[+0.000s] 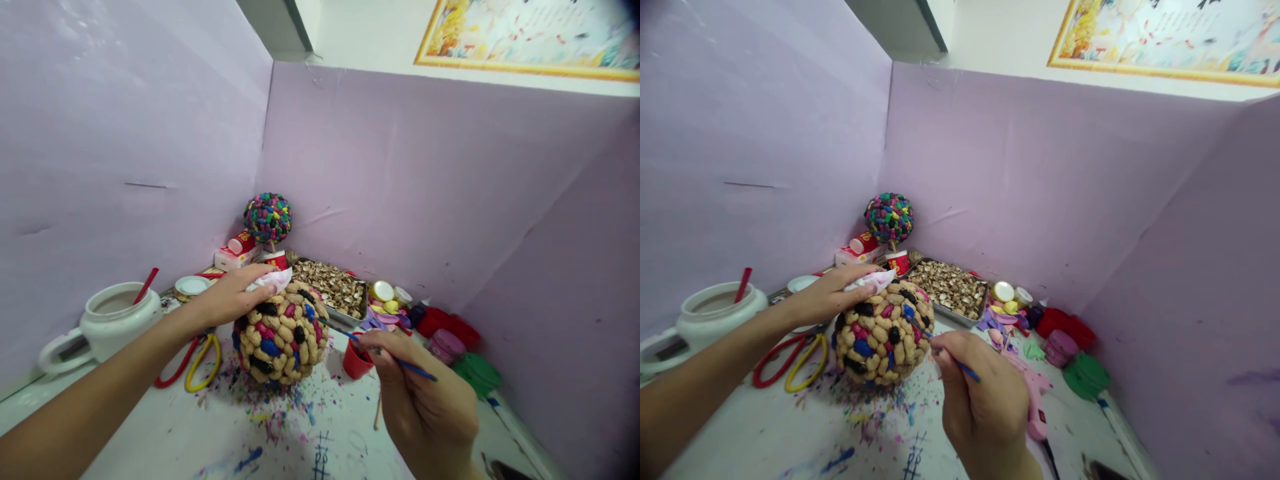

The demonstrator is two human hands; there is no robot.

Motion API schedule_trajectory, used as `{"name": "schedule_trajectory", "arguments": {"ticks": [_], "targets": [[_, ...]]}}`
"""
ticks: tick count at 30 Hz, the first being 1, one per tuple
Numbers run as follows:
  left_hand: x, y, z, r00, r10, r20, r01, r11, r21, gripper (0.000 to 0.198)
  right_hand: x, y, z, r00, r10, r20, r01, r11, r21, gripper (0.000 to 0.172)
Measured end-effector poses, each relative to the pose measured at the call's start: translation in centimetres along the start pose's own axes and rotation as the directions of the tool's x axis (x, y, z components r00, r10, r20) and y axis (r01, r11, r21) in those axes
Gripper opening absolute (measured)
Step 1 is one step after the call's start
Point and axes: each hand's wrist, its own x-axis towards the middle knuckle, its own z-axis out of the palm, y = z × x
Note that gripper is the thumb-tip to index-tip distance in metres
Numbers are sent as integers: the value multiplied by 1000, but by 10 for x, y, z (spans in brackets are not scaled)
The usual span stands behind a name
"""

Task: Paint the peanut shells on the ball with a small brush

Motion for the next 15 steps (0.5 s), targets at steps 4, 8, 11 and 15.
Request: {"name": "schedule_trajectory", "arguments": {"ticks": [4,8,11,15], "targets": [[-1,3,-1,999,39,1,-39,999,12,61,1,-2,0,1000,-31,-4,31,999,-36,16],[-2,4,-2,999,37,-9,-37,999,24,57,1,-1,-2,998,-60,9,61,996,-71,16],[-2,3,-1,999,43,-11,-43,999,28,56,0,1,-3,998,-60,31,62,995,-78,15],[-2,3,-1,999,52,-8,-52,998,26,57,-1,1,-3,997,-71,38,74,995,-71,15]]}}
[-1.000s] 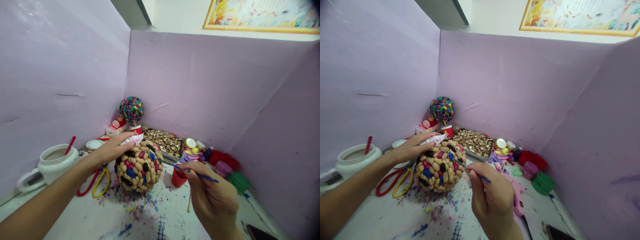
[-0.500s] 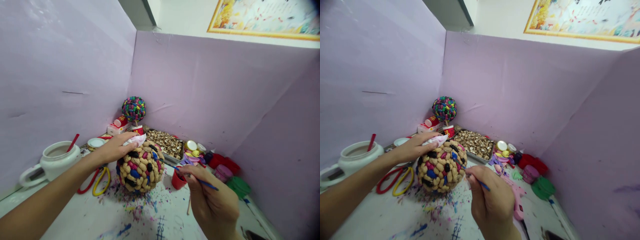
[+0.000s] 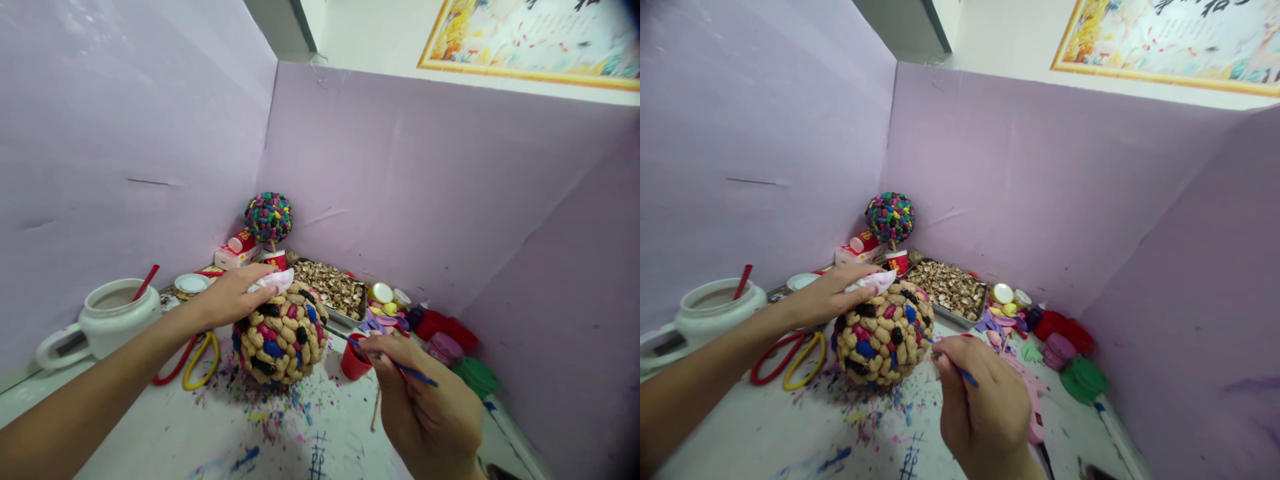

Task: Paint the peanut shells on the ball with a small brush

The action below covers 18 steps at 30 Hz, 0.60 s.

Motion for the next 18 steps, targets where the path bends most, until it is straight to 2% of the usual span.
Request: {"name": "schedule_trajectory", "arguments": {"ticks": [13,18], "targets": [[0,1,0,1000,20,14,-20,1000,18,60,-2,-2,5,1000,4,14,-5,995,96,23],[-1,2,-2,999,32,22,-32,999,32,59,-3,0,-1,999,38,-34,-37,999,36,17]]}}
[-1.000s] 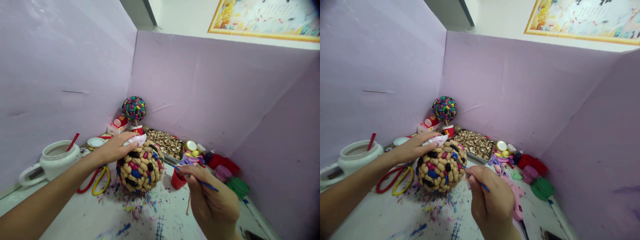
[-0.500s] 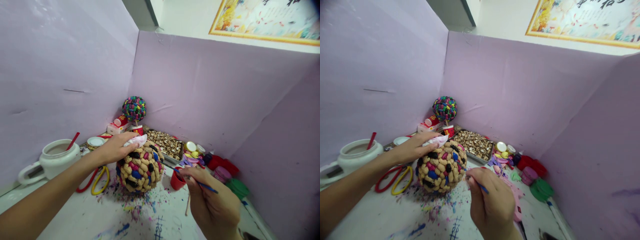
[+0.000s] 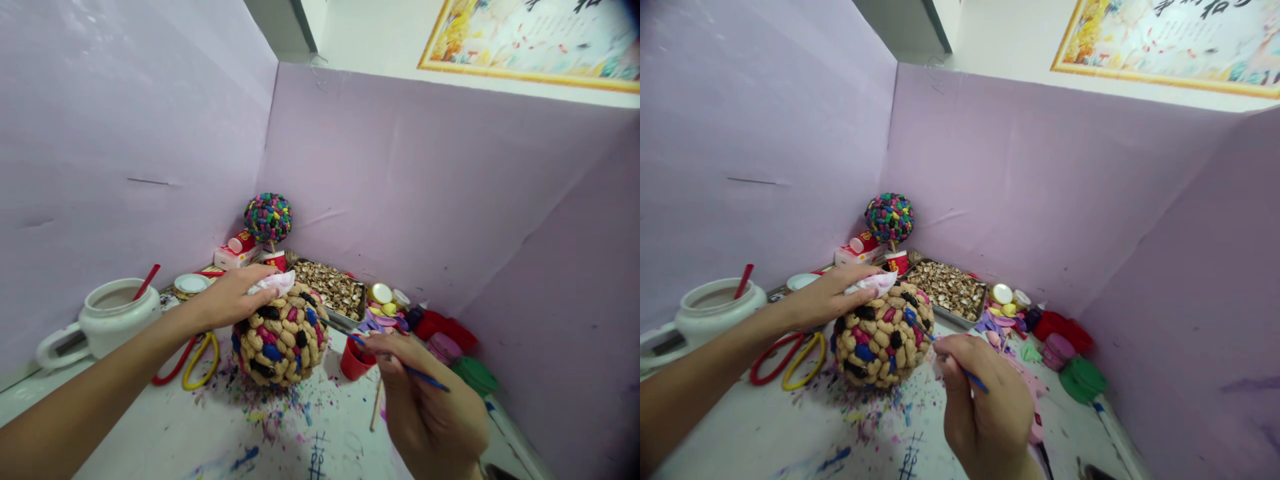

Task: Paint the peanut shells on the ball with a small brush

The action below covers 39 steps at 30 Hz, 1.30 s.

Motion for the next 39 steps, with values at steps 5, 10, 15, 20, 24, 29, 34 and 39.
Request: {"name": "schedule_trajectory", "arguments": {"ticks": [5,10,15,20,24,29,34,39], "targets": [[-3,3,-3,999,34,5,-34,999,29,56,-2,5,-4,990,113,-87,-117,992,-44,14],[-4,6,-2,999,52,16,-53,998,36,52,-2,5,0,995,85,-47,-87,996,-28,14],[-4,8,-2,998,52,20,-52,998,24,52,-1,5,2,995,84,-55,-86,996,-27,13],[-4,8,-3,999,48,22,-48,999,20,52,0,4,-1,995,81,-59,-83,996,-29,14],[-4,8,-3,999,44,25,-44,999,25,52,0,4,-3,992,108,-62,-109,994,-16,14],[-3,9,-3,999,47,22,-48,998,38,51,0,7,0,991,105,-81,-106,994,-6,14],[-2,7,-2,999,48,11,-48,997,55,54,-1,8,1,988,135,-78,-135,991,3,13],[-2,5,-2,998,60,2,-60,997,55,54,0,8,-1,988,133,-82,-133,991,11,14]]}}
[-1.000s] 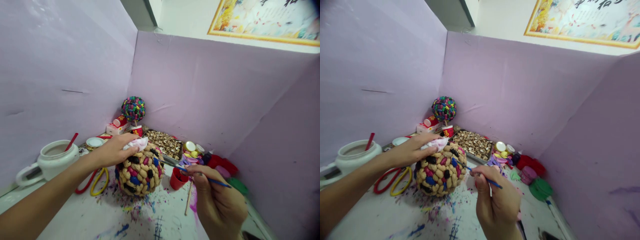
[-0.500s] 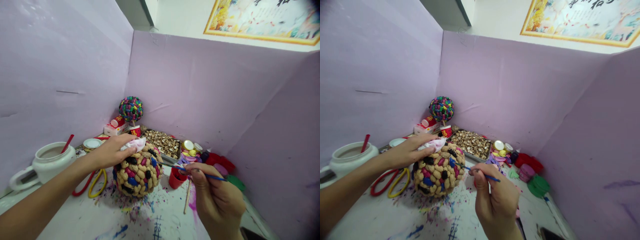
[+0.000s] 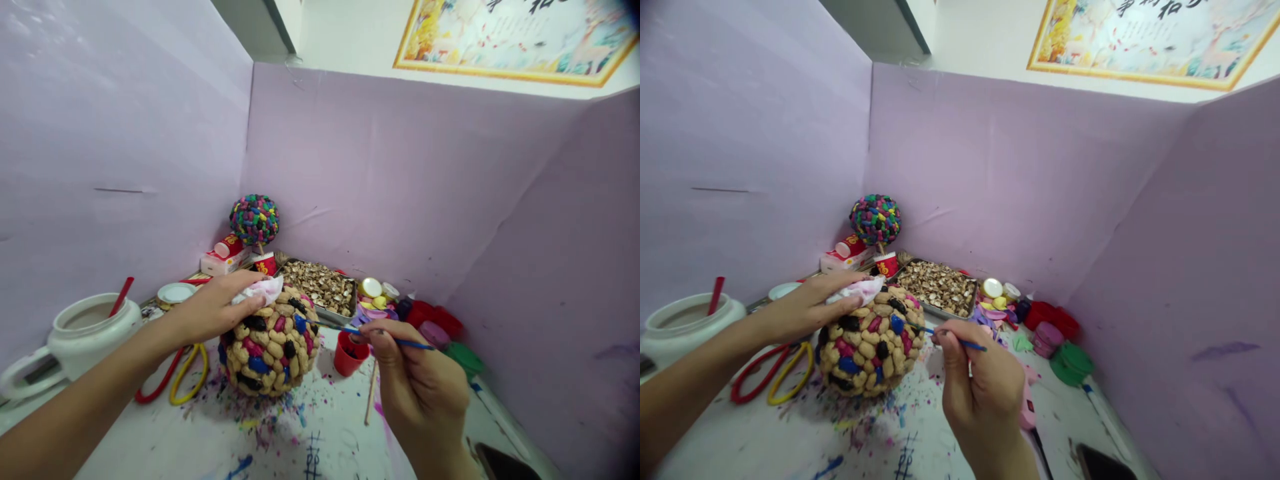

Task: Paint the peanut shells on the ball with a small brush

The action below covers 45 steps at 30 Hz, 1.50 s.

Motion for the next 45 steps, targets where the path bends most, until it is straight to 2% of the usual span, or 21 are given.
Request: {"name": "schedule_trajectory", "arguments": {"ticks": [8,20,26,34,45], "targets": [[0,2,-1,1000,-25,18,26,1000,-14,57,0,1,2,1000,-5,-9,4,1000,-30,14],[1,3,-2,999,-37,19,37,999,-27,56,1,-5,3,1000,8,16,-8,1000,22,14],[1,0,-1,1000,-21,22,21,1000,-17,54,5,-12,3,998,-57,35,56,998,29,15],[0,2,-1,998,-64,8,64,997,-47,54,3,-14,2,988,-134,78,132,991,32,14],[0,3,-1,998,-62,11,62,998,-30,52,2,-13,3,992,-103,67,101,994,31,19]]}}
